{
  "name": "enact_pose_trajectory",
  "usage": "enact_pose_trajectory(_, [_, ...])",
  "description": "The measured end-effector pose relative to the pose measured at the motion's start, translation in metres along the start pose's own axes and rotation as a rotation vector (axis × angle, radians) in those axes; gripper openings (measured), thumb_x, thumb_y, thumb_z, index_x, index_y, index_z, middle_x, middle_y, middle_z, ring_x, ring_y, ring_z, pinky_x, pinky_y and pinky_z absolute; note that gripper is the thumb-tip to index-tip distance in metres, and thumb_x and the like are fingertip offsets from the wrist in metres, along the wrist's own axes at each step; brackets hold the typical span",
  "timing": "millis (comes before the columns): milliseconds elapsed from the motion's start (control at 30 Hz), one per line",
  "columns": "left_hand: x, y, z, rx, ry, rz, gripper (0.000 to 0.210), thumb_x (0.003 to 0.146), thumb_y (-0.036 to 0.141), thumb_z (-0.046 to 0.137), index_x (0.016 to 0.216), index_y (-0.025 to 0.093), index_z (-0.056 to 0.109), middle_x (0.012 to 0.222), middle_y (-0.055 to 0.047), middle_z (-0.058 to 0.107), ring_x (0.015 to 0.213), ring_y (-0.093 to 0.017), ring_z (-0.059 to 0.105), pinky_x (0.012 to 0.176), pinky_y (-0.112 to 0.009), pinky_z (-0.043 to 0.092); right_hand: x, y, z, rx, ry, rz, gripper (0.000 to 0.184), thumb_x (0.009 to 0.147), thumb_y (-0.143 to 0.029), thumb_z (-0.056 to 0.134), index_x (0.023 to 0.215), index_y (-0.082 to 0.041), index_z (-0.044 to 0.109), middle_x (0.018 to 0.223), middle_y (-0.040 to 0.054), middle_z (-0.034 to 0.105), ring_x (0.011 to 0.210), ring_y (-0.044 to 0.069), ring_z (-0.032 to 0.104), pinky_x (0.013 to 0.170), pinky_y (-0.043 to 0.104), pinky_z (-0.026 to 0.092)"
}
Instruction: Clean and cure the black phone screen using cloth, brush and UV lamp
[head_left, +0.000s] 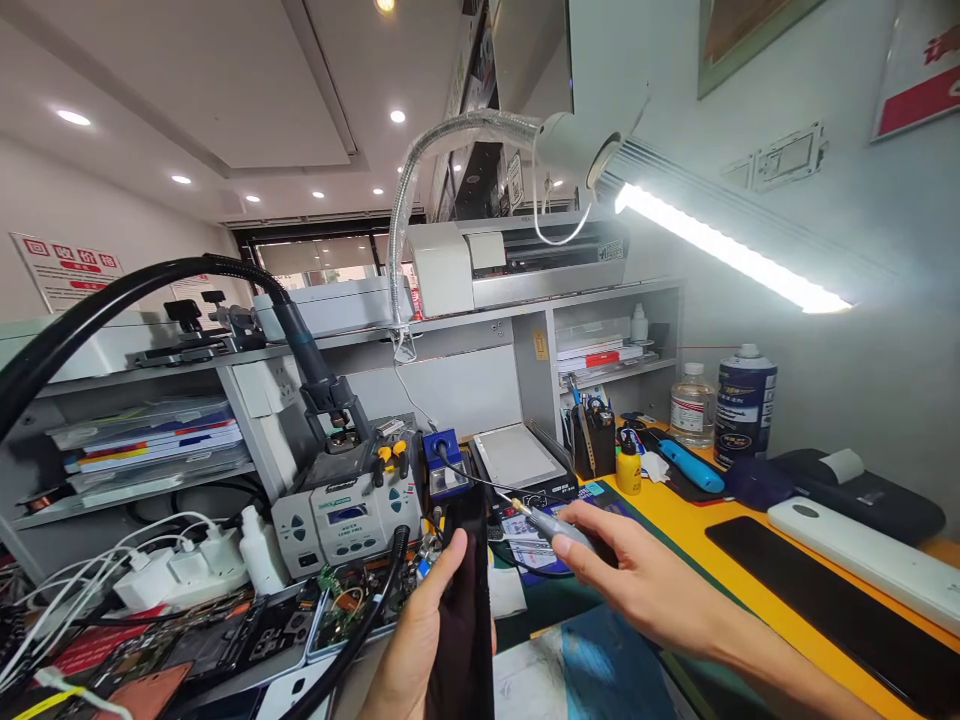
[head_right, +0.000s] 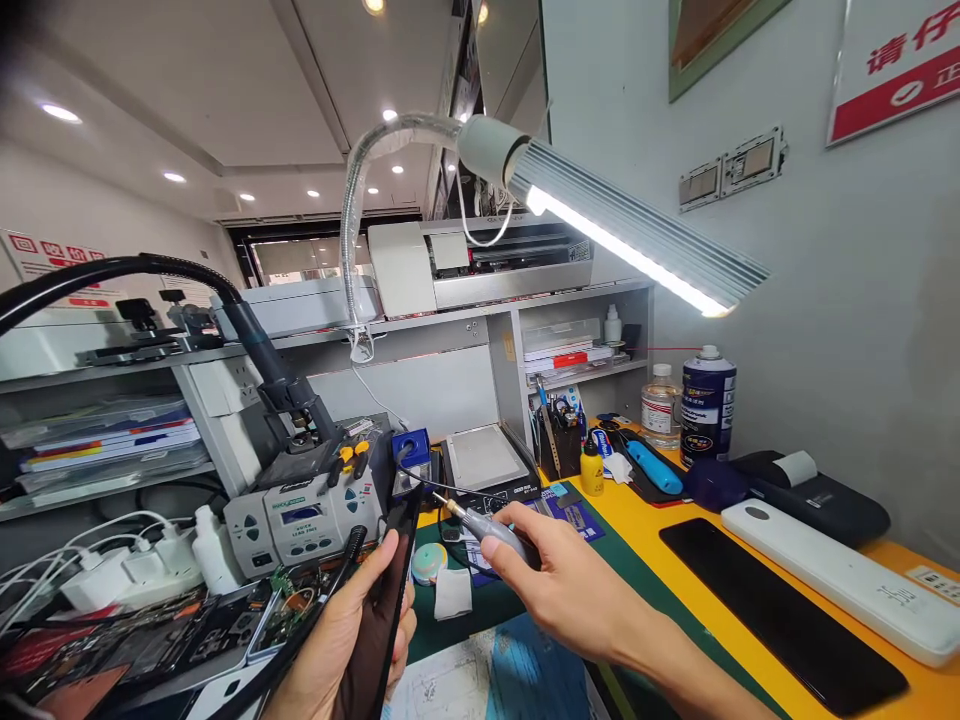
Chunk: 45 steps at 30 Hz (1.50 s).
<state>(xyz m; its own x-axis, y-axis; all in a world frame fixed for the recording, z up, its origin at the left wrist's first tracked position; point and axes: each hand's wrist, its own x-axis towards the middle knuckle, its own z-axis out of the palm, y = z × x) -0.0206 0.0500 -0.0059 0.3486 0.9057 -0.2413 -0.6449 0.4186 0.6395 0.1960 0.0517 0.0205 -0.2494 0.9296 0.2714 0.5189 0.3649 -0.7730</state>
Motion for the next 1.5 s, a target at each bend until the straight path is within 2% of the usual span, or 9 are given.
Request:
enact_pose_trajectory(200, [0.0,0.0,-0.002,0.103,-0.019,-0.071,0.029,0.087,0.045,0.065,0.084,0.016,0.069,0.039,0.004,0.055,0.024,-0.012,0.047,0.026,-0.019,0.031,-0.001,0.0,0.002,-0.017,0.049,-0.053,0.033,0.099,-0.049,0.05,0.104,-0.021,0.066,0.091,0.0031,0.067,0.081,0.021,0.058,0.068,0.03,0.04])
enact_pose_trajectory(467, [0.001,-0.005,0.002,0.133,-0.056,-0.045,0.035,0.087,0.046,0.067,0.07,0.016,0.059,0.043,0.007,0.051,0.027,-0.005,0.041,0.027,-0.014,0.024,-0.004,-0.005,0.002,-0.076,0.021,-0.061,0.032,0.1,-0.048,0.048,0.109,-0.022,0.065,0.092,0.0026,0.069,0.077,0.019,0.057,0.066,0.03,0.039])
enact_pose_trajectory(633, [0.002,-0.005,-0.003,0.14,-0.083,-0.049,0.038,0.095,0.047,0.056,0.076,0.014,0.059,0.048,0.011,0.049,0.03,-0.002,0.036,0.029,-0.014,0.028,-0.005,-0.008,0.002,-0.093,0.022,-0.08,0.029,0.1,-0.047,0.049,0.104,-0.022,0.065,0.086,0.0008,0.067,0.072,0.017,0.053,0.065,0.029,0.037])
enact_pose_trajectory(767, [0.006,-0.005,-0.006,0.114,-0.071,-0.068,0.046,0.086,0.056,0.062,0.064,0.016,0.055,0.041,0.008,0.048,0.025,-0.004,0.036,0.023,-0.015,0.024,-0.005,-0.009,0.003,-0.115,-0.015,-0.093,0.027,0.101,-0.044,0.046,0.1,-0.023,0.062,0.084,-0.0012,0.063,0.071,0.016,0.051,0.064,0.028,0.035])
enact_pose_trajectory(867, [0.008,-0.005,-0.004,0.089,-0.067,-0.092,0.052,0.079,0.062,0.068,0.059,0.017,0.052,0.035,0.006,0.046,0.022,-0.006,0.038,0.021,-0.015,0.027,-0.006,-0.008,0.005,-0.128,-0.046,-0.094,0.026,0.102,-0.045,0.045,0.103,-0.024,0.061,0.086,-0.0014,0.063,0.072,0.016,0.052,0.065,0.029,0.036])
enact_pose_trajectory(1033, [0.006,-0.003,0.006,0.058,-0.061,-0.106,0.06,0.058,0.06,0.085,0.05,0.019,0.041,0.032,0.008,0.043,0.021,-0.005,0.037,0.019,-0.015,0.031,-0.009,-0.01,0.006,-0.146,-0.053,-0.083,0.028,0.101,-0.047,0.044,0.104,-0.025,0.061,0.087,-0.0012,0.063,0.074,0.017,0.052,0.066,0.029,0.036])
enact_pose_trajectory(1167, [0.007,-0.002,0.01,0.058,-0.049,-0.131,0.072,0.044,0.061,0.09,0.043,0.021,0.03,0.028,0.007,0.04,0.018,-0.006,0.036,0.017,-0.016,0.031,-0.011,-0.011,0.007,-0.165,-0.047,-0.086,0.028,0.102,-0.046,0.044,0.108,-0.025,0.062,0.092,-0.0005,0.066,0.078,0.018,0.056,0.069,0.029,0.038])
enact_pose_trajectory(1267, [0.008,-0.003,0.008,0.064,-0.05,-0.147,0.071,0.041,0.062,0.09,0.044,0.021,0.032,0.026,0.007,0.04,0.015,-0.007,0.036,0.016,-0.016,0.029,-0.012,-0.01,0.008,-0.172,-0.046,-0.095,0.03,0.101,-0.046,0.045,0.111,-0.024,0.062,0.094,0.0007,0.068,0.079,0.018,0.059,0.068,0.029,0.04])
enact_pose_trajectory(1500, [0.009,-0.005,0.005,0.03,-0.08,-0.138,0.066,0.046,0.061,0.089,0.044,0.02,0.037,0.027,0.009,0.038,0.018,-0.005,0.035,0.016,-0.017,0.034,-0.015,-0.011,0.01,-0.193,-0.037,-0.115,0.033,0.1,-0.047,0.045,0.115,-0.023,0.063,0.097,0.0022,0.071,0.076,0.018,0.06,0.068,0.028,0.044])
